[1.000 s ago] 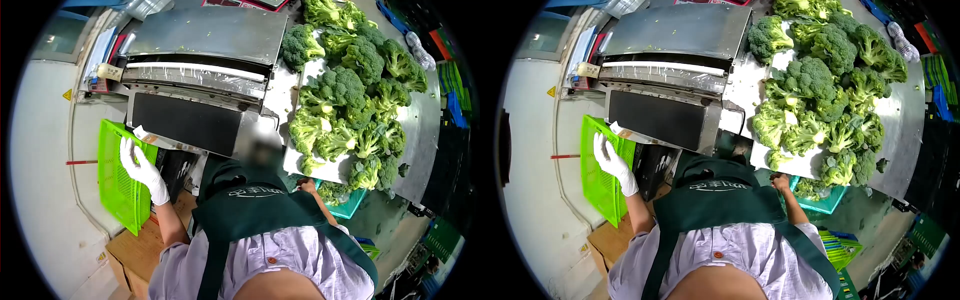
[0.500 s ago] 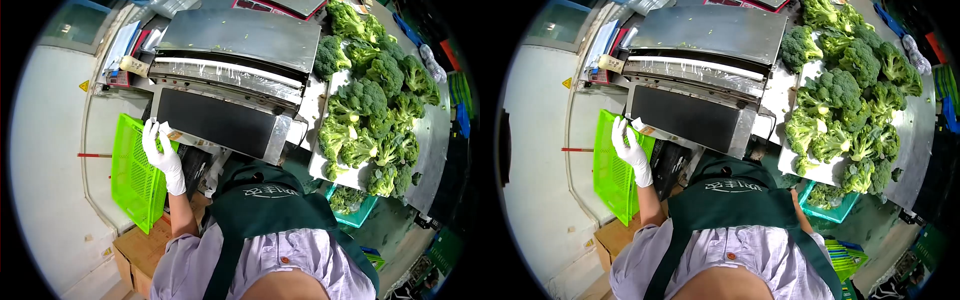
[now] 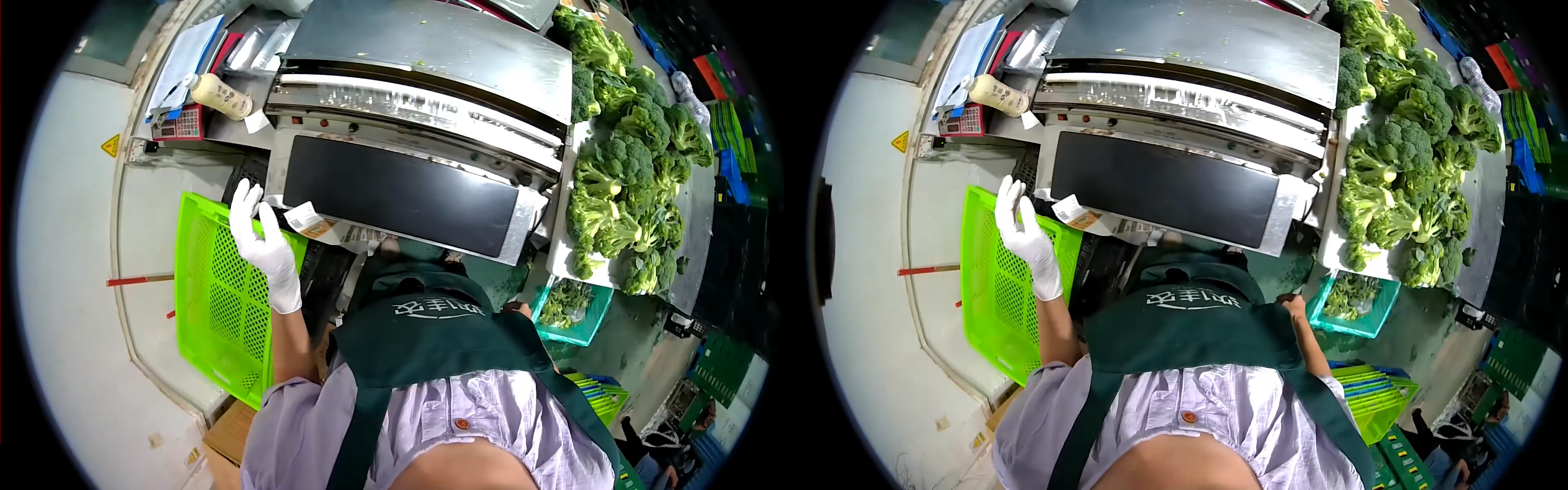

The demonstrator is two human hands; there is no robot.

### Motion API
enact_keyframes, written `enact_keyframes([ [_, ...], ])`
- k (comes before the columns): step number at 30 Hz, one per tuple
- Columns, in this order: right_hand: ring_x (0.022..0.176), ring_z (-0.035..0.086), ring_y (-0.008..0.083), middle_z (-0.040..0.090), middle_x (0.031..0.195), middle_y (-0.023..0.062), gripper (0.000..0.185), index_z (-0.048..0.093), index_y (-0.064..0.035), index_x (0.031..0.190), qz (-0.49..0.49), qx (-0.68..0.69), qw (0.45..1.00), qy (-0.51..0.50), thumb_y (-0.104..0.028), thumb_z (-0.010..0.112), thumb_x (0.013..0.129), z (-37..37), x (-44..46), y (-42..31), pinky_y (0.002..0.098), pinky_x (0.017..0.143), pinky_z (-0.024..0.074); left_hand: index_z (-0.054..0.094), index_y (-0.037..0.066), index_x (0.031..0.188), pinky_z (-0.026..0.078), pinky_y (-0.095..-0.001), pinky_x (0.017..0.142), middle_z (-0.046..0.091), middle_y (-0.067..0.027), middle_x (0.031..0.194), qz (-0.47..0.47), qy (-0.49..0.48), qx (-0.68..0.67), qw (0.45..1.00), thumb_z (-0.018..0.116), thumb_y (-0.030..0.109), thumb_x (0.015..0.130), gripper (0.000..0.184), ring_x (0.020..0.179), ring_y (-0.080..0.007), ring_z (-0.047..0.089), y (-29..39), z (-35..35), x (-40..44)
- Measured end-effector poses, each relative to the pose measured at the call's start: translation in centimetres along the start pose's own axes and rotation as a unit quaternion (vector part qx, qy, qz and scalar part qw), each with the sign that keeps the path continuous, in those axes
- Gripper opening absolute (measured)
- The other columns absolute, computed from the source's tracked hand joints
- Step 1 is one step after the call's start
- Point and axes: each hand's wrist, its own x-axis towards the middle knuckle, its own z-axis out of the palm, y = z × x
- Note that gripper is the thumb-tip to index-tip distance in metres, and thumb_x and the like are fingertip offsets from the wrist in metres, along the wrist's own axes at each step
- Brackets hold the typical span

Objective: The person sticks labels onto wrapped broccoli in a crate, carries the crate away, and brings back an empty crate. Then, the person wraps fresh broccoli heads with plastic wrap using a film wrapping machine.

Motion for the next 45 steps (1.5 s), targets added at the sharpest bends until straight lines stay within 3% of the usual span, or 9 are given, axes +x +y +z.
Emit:
enact_keyframes([
  [7,0.071,0.066,0.0173,0.068,0.076,0.0091,0.016,0.070,-0.0089,0.084,-0.037,-0.088,0.994,-0.048,-0.013,0.062,0.071,2.7,-4.4,-8.8,0.0304,0.069,0.0514,0.059,-0.005,0.103,0.046,-0.0302,0.084,0.055,-0.0150,0.117,0.023,-0.061,-0.060,0.996,0.051,-0.004,0.084,0.021,0.098,-0.0231,0.056,-3.0,1.5,2.1],
  [9,0.066,0.065,0.0163,0.067,0.076,0.0093,0.018,0.068,-0.0053,0.091,0.008,0.036,0.996,-0.080,-0.016,0.062,0.078,0.9,-6.3,-13.1,0.0311,0.065,0.0520,0.058,-0.005,0.105,0.046,-0.0303,0.085,0.053,-0.0142,0.119,0.005,-0.080,-0.092,0.993,0.050,-0.005,0.085,0.022,0.099,-0.0225,0.056,-3.0,2.6,2.2],
  [13,0.061,0.063,0.0140,0.066,0.074,0.0077,0.022,0.065,-0.0017,0.091,-0.004,0.060,0.995,-0.083,-0.021,0.065,0.080,-6.2,-9.9,-22.7,0.0295,0.059,0.0507,0.056,-0.005,0.107,0.046,-0.0309,0.088,0.051,-0.0128,0.121,0.019,-0.101,-0.110,0.989,0.047,-0.005,0.085,0.023,0.102,-0.0213,0.054,-2.2,4.0,3.2],
  [15,0.060,0.063,0.0141,0.066,0.073,0.0071,0.023,0.064,-0.0003,0.090,-0.118,0.024,0.991,-0.058,-0.021,0.065,0.081,-10.4,-11.2,-26.2,0.0277,0.059,0.0497,0.055,-0.006,0.108,0.045,-0.0306,0.089,0.051,-0.0126,0.121,0.024,-0.101,-0.099,0.990,0.047,-0.005,0.086,0.024,0.102,-0.0211,0.054,-1.4,4.6,3.5],
  [19,0.065,0.063,0.0141,0.067,0.076,0.0079,0.024,0.064,-0.0028,0.093,-0.250,0.037,0.964,0.078,-0.023,0.067,0.079,-18.8,-10.0,-29.0,0.0284,0.061,0.0495,0.053,-0.006,0.112,0.045,-0.0305,0.090,0.053,-0.0122,0.117,0.040,-0.072,-0.082,0.993,0.047,-0.004,0.087,0.026,0.101,-0.0204,0.055,-1.0,5.7,3.6],
  [22,0.071,0.067,0.0208,0.068,0.085,0.0093,0.027,0.065,-0.0064,0.093,-0.263,-0.094,0.925,0.258,-0.027,0.068,0.075,-25.5,-7.2,-30.4,0.0320,0.064,0.0519,0.053,-0.006,0.112,0.046,-0.0306,0.088,0.054,-0.0120,0.118,0.052,-0.052,-0.099,0.992,0.047,-0.003,0.087,0.026,0.099,-0.0207,0.055,1.8,6.8,3.6],
  [30,0.081,0.063,0.0318,0.066,0.089,0.0138,0.032,0.061,-0.0131,0.102,-0.271,-0.096,0.768,0.572,-0.016,0.067,0.071,-44.0,5.1,-33.3,0.0416,0.071,0.0509,0.054,-0.005,0.112,0.044,-0.0306,0.092,0.052,-0.0122,0.120,0.059,-0.045,-0.067,0.995,0.047,-0.003,0.088,0.026,0.106,-0.0207,0.053,4.6,9.0,3.8],
  [36,0.101,0.055,0.0343,0.062,0.102,0.0168,0.058,0.051,-0.0124,0.119,-0.197,-0.153,0.815,0.524,-0.029,0.072,0.068,-50.6,10.3,-35.2,0.0427,0.086,0.0445,0.055,-0.006,0.109,0.047,-0.0312,0.087,0.053,-0.0132,0.118,0.072,-0.025,-0.017,0.997,0.046,-0.005,0.086,0.025,0.101,-0.0225,0.055,6.0,9.2,3.7],
  [45,0.084,0.056,0.0311,0.065,0.085,0.0108,0.032,0.064,-0.0090,0.093,-0.272,-0.193,0.745,0.578,-0.020,0.072,0.064,-50.3,10.7,-34.8,0.0400,0.074,0.0470,0.056,-0.005,0.108,0.050,-0.0304,0.084,0.054,-0.0138,0.115,0.066,-0.037,0.009,0.997,0.048,-0.006,0.085,0.024,0.100,-0.0229,0.056,5.3,8.4,3.9],
])
